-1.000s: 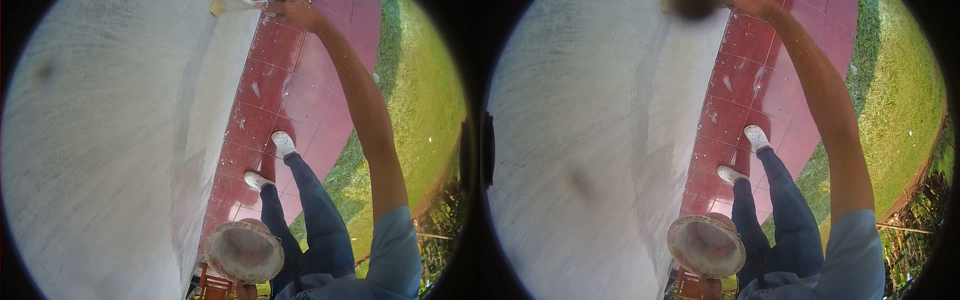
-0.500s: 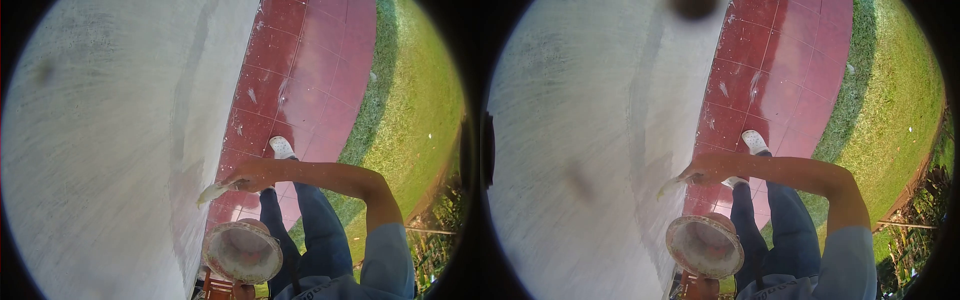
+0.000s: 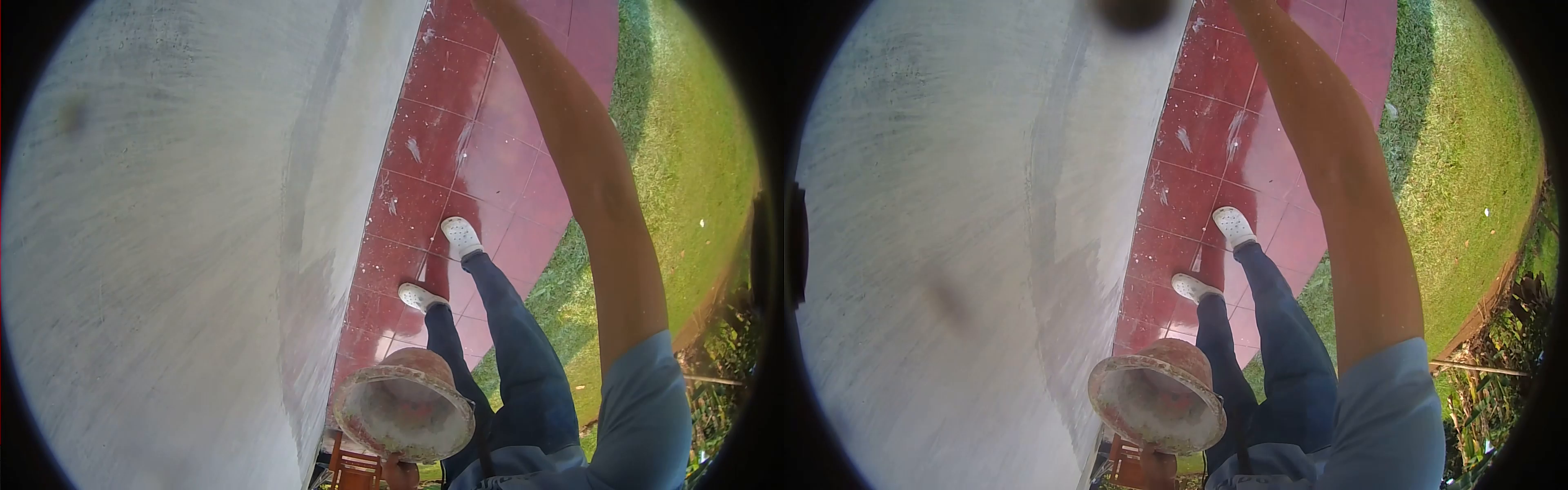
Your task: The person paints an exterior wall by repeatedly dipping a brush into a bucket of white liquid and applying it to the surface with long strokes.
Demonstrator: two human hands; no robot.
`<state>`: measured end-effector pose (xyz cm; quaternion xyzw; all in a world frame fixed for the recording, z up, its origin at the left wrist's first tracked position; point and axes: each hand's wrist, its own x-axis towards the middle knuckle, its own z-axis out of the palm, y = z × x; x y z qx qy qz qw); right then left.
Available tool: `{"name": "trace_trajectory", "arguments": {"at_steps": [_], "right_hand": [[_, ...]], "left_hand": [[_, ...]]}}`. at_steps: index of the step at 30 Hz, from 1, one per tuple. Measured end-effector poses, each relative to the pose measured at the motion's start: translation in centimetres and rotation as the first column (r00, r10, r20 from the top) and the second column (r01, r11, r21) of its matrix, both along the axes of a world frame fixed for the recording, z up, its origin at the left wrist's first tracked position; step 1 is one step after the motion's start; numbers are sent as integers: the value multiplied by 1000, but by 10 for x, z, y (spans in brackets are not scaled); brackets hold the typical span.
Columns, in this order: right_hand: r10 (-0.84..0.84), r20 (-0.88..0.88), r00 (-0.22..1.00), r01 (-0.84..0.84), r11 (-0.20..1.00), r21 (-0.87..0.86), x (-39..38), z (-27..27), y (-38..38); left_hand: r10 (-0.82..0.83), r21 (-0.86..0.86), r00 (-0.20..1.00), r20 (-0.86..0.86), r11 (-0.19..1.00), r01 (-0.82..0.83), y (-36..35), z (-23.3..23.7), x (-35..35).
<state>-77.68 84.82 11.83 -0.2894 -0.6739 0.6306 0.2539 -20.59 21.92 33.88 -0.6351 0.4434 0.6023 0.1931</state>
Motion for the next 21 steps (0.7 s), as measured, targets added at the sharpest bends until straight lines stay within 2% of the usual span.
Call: {"name": "trace_trajectory", "arguments": {"at_steps": [1, 2, 3, 5, 6, 7, 8, 10, 11, 13, 14, 15, 16, 17, 18, 19, 20, 21], "right_hand": [[-67, 38, 997, 66, 998, 14, 5, 14, -46], [126, 11, 992, -126, 992, 18, 15, 9, -82], [73, 19, 997, -72, 996, -48, 39, 10, -135], [322, -60, 945, -328, 926, -187, 113, 5, -207], [552, 56, 832, -522, 813, -258, 159, 24, -230], [766, 133, 629, -693, 630, -350, 196, 44, -247], [924, 70, 377, -905, 383, -183, 227, 38, -261], [972, -180, 153, -987, 158, 16, 255, 26, -307], [969, -191, 158, -987, 162, 8, 250, 18, -309], [963, -143, 228, -972, 218, -82, 195, 31, -273], [953, 50, 300, -928, 304, -215, 153, 34, -240], [923, 107, 370, -905, 384, -181, 112, 50, -189], [865, 217, 452, -830, 497, -253, 81, 69, -143], [760, 231, 608, -762, 640, -103, 61, 71, -106], [688, 249, 682, -701, 712, -46, 43, 70, -74], [816, 56, 575, -802, 576, -155, 23, 50, -26], [818, 62, 571, -805, 574, -149, 19, 48, -17], [630, 20, 776, -615, 763, -200, 10, 55, -8]], "left_hand": [[-39, -23, 999, -18, 999, 38, 4, 2, 1], [-76, -43, 996, -36, 996, 75, 10, 4, -1], [-71, -39, 997, -41, 997, 70, 9, 0, 0], [-95, -6, 994, -59, 995, 95, 3, -5, 4], [-92, 4, 993, -71, 996, 93, 2, -11, 3], [-86, 15, 994, -66, 996, 87, 0, -11, 6], [-88, 18, 995, -49, 996, 89, -7, -6, 9], [-61, -1, 998, -27, 998, 61, -23, 0, 14], [-23, -12, 1000, -21, 1000, 23, -31, 1, 16], [-90, -57, 995, -36, 994, 88, -20, 17, 5], [-85, -120, 990, 111, 988, 98, 5, 33, -19], [-67, -177, 965, 255, 978, 115, 20, 40, -34], [-65, -176, 964, 257, 978, 112, 23, 42, -36], [-79, -139, 971, 224, 984, 112, 20, 42, -31], [-90, -102, 978, 190, 989, 111, 17, 41, -25], [-84, -99, 978, 193, 990, 105, 14, 36, -19], [-84, -63, 993, 77, 994, 89, 3, 20, -3], [-76, -31, 997, -32, 997, 75, 2, 17, 4]]}}
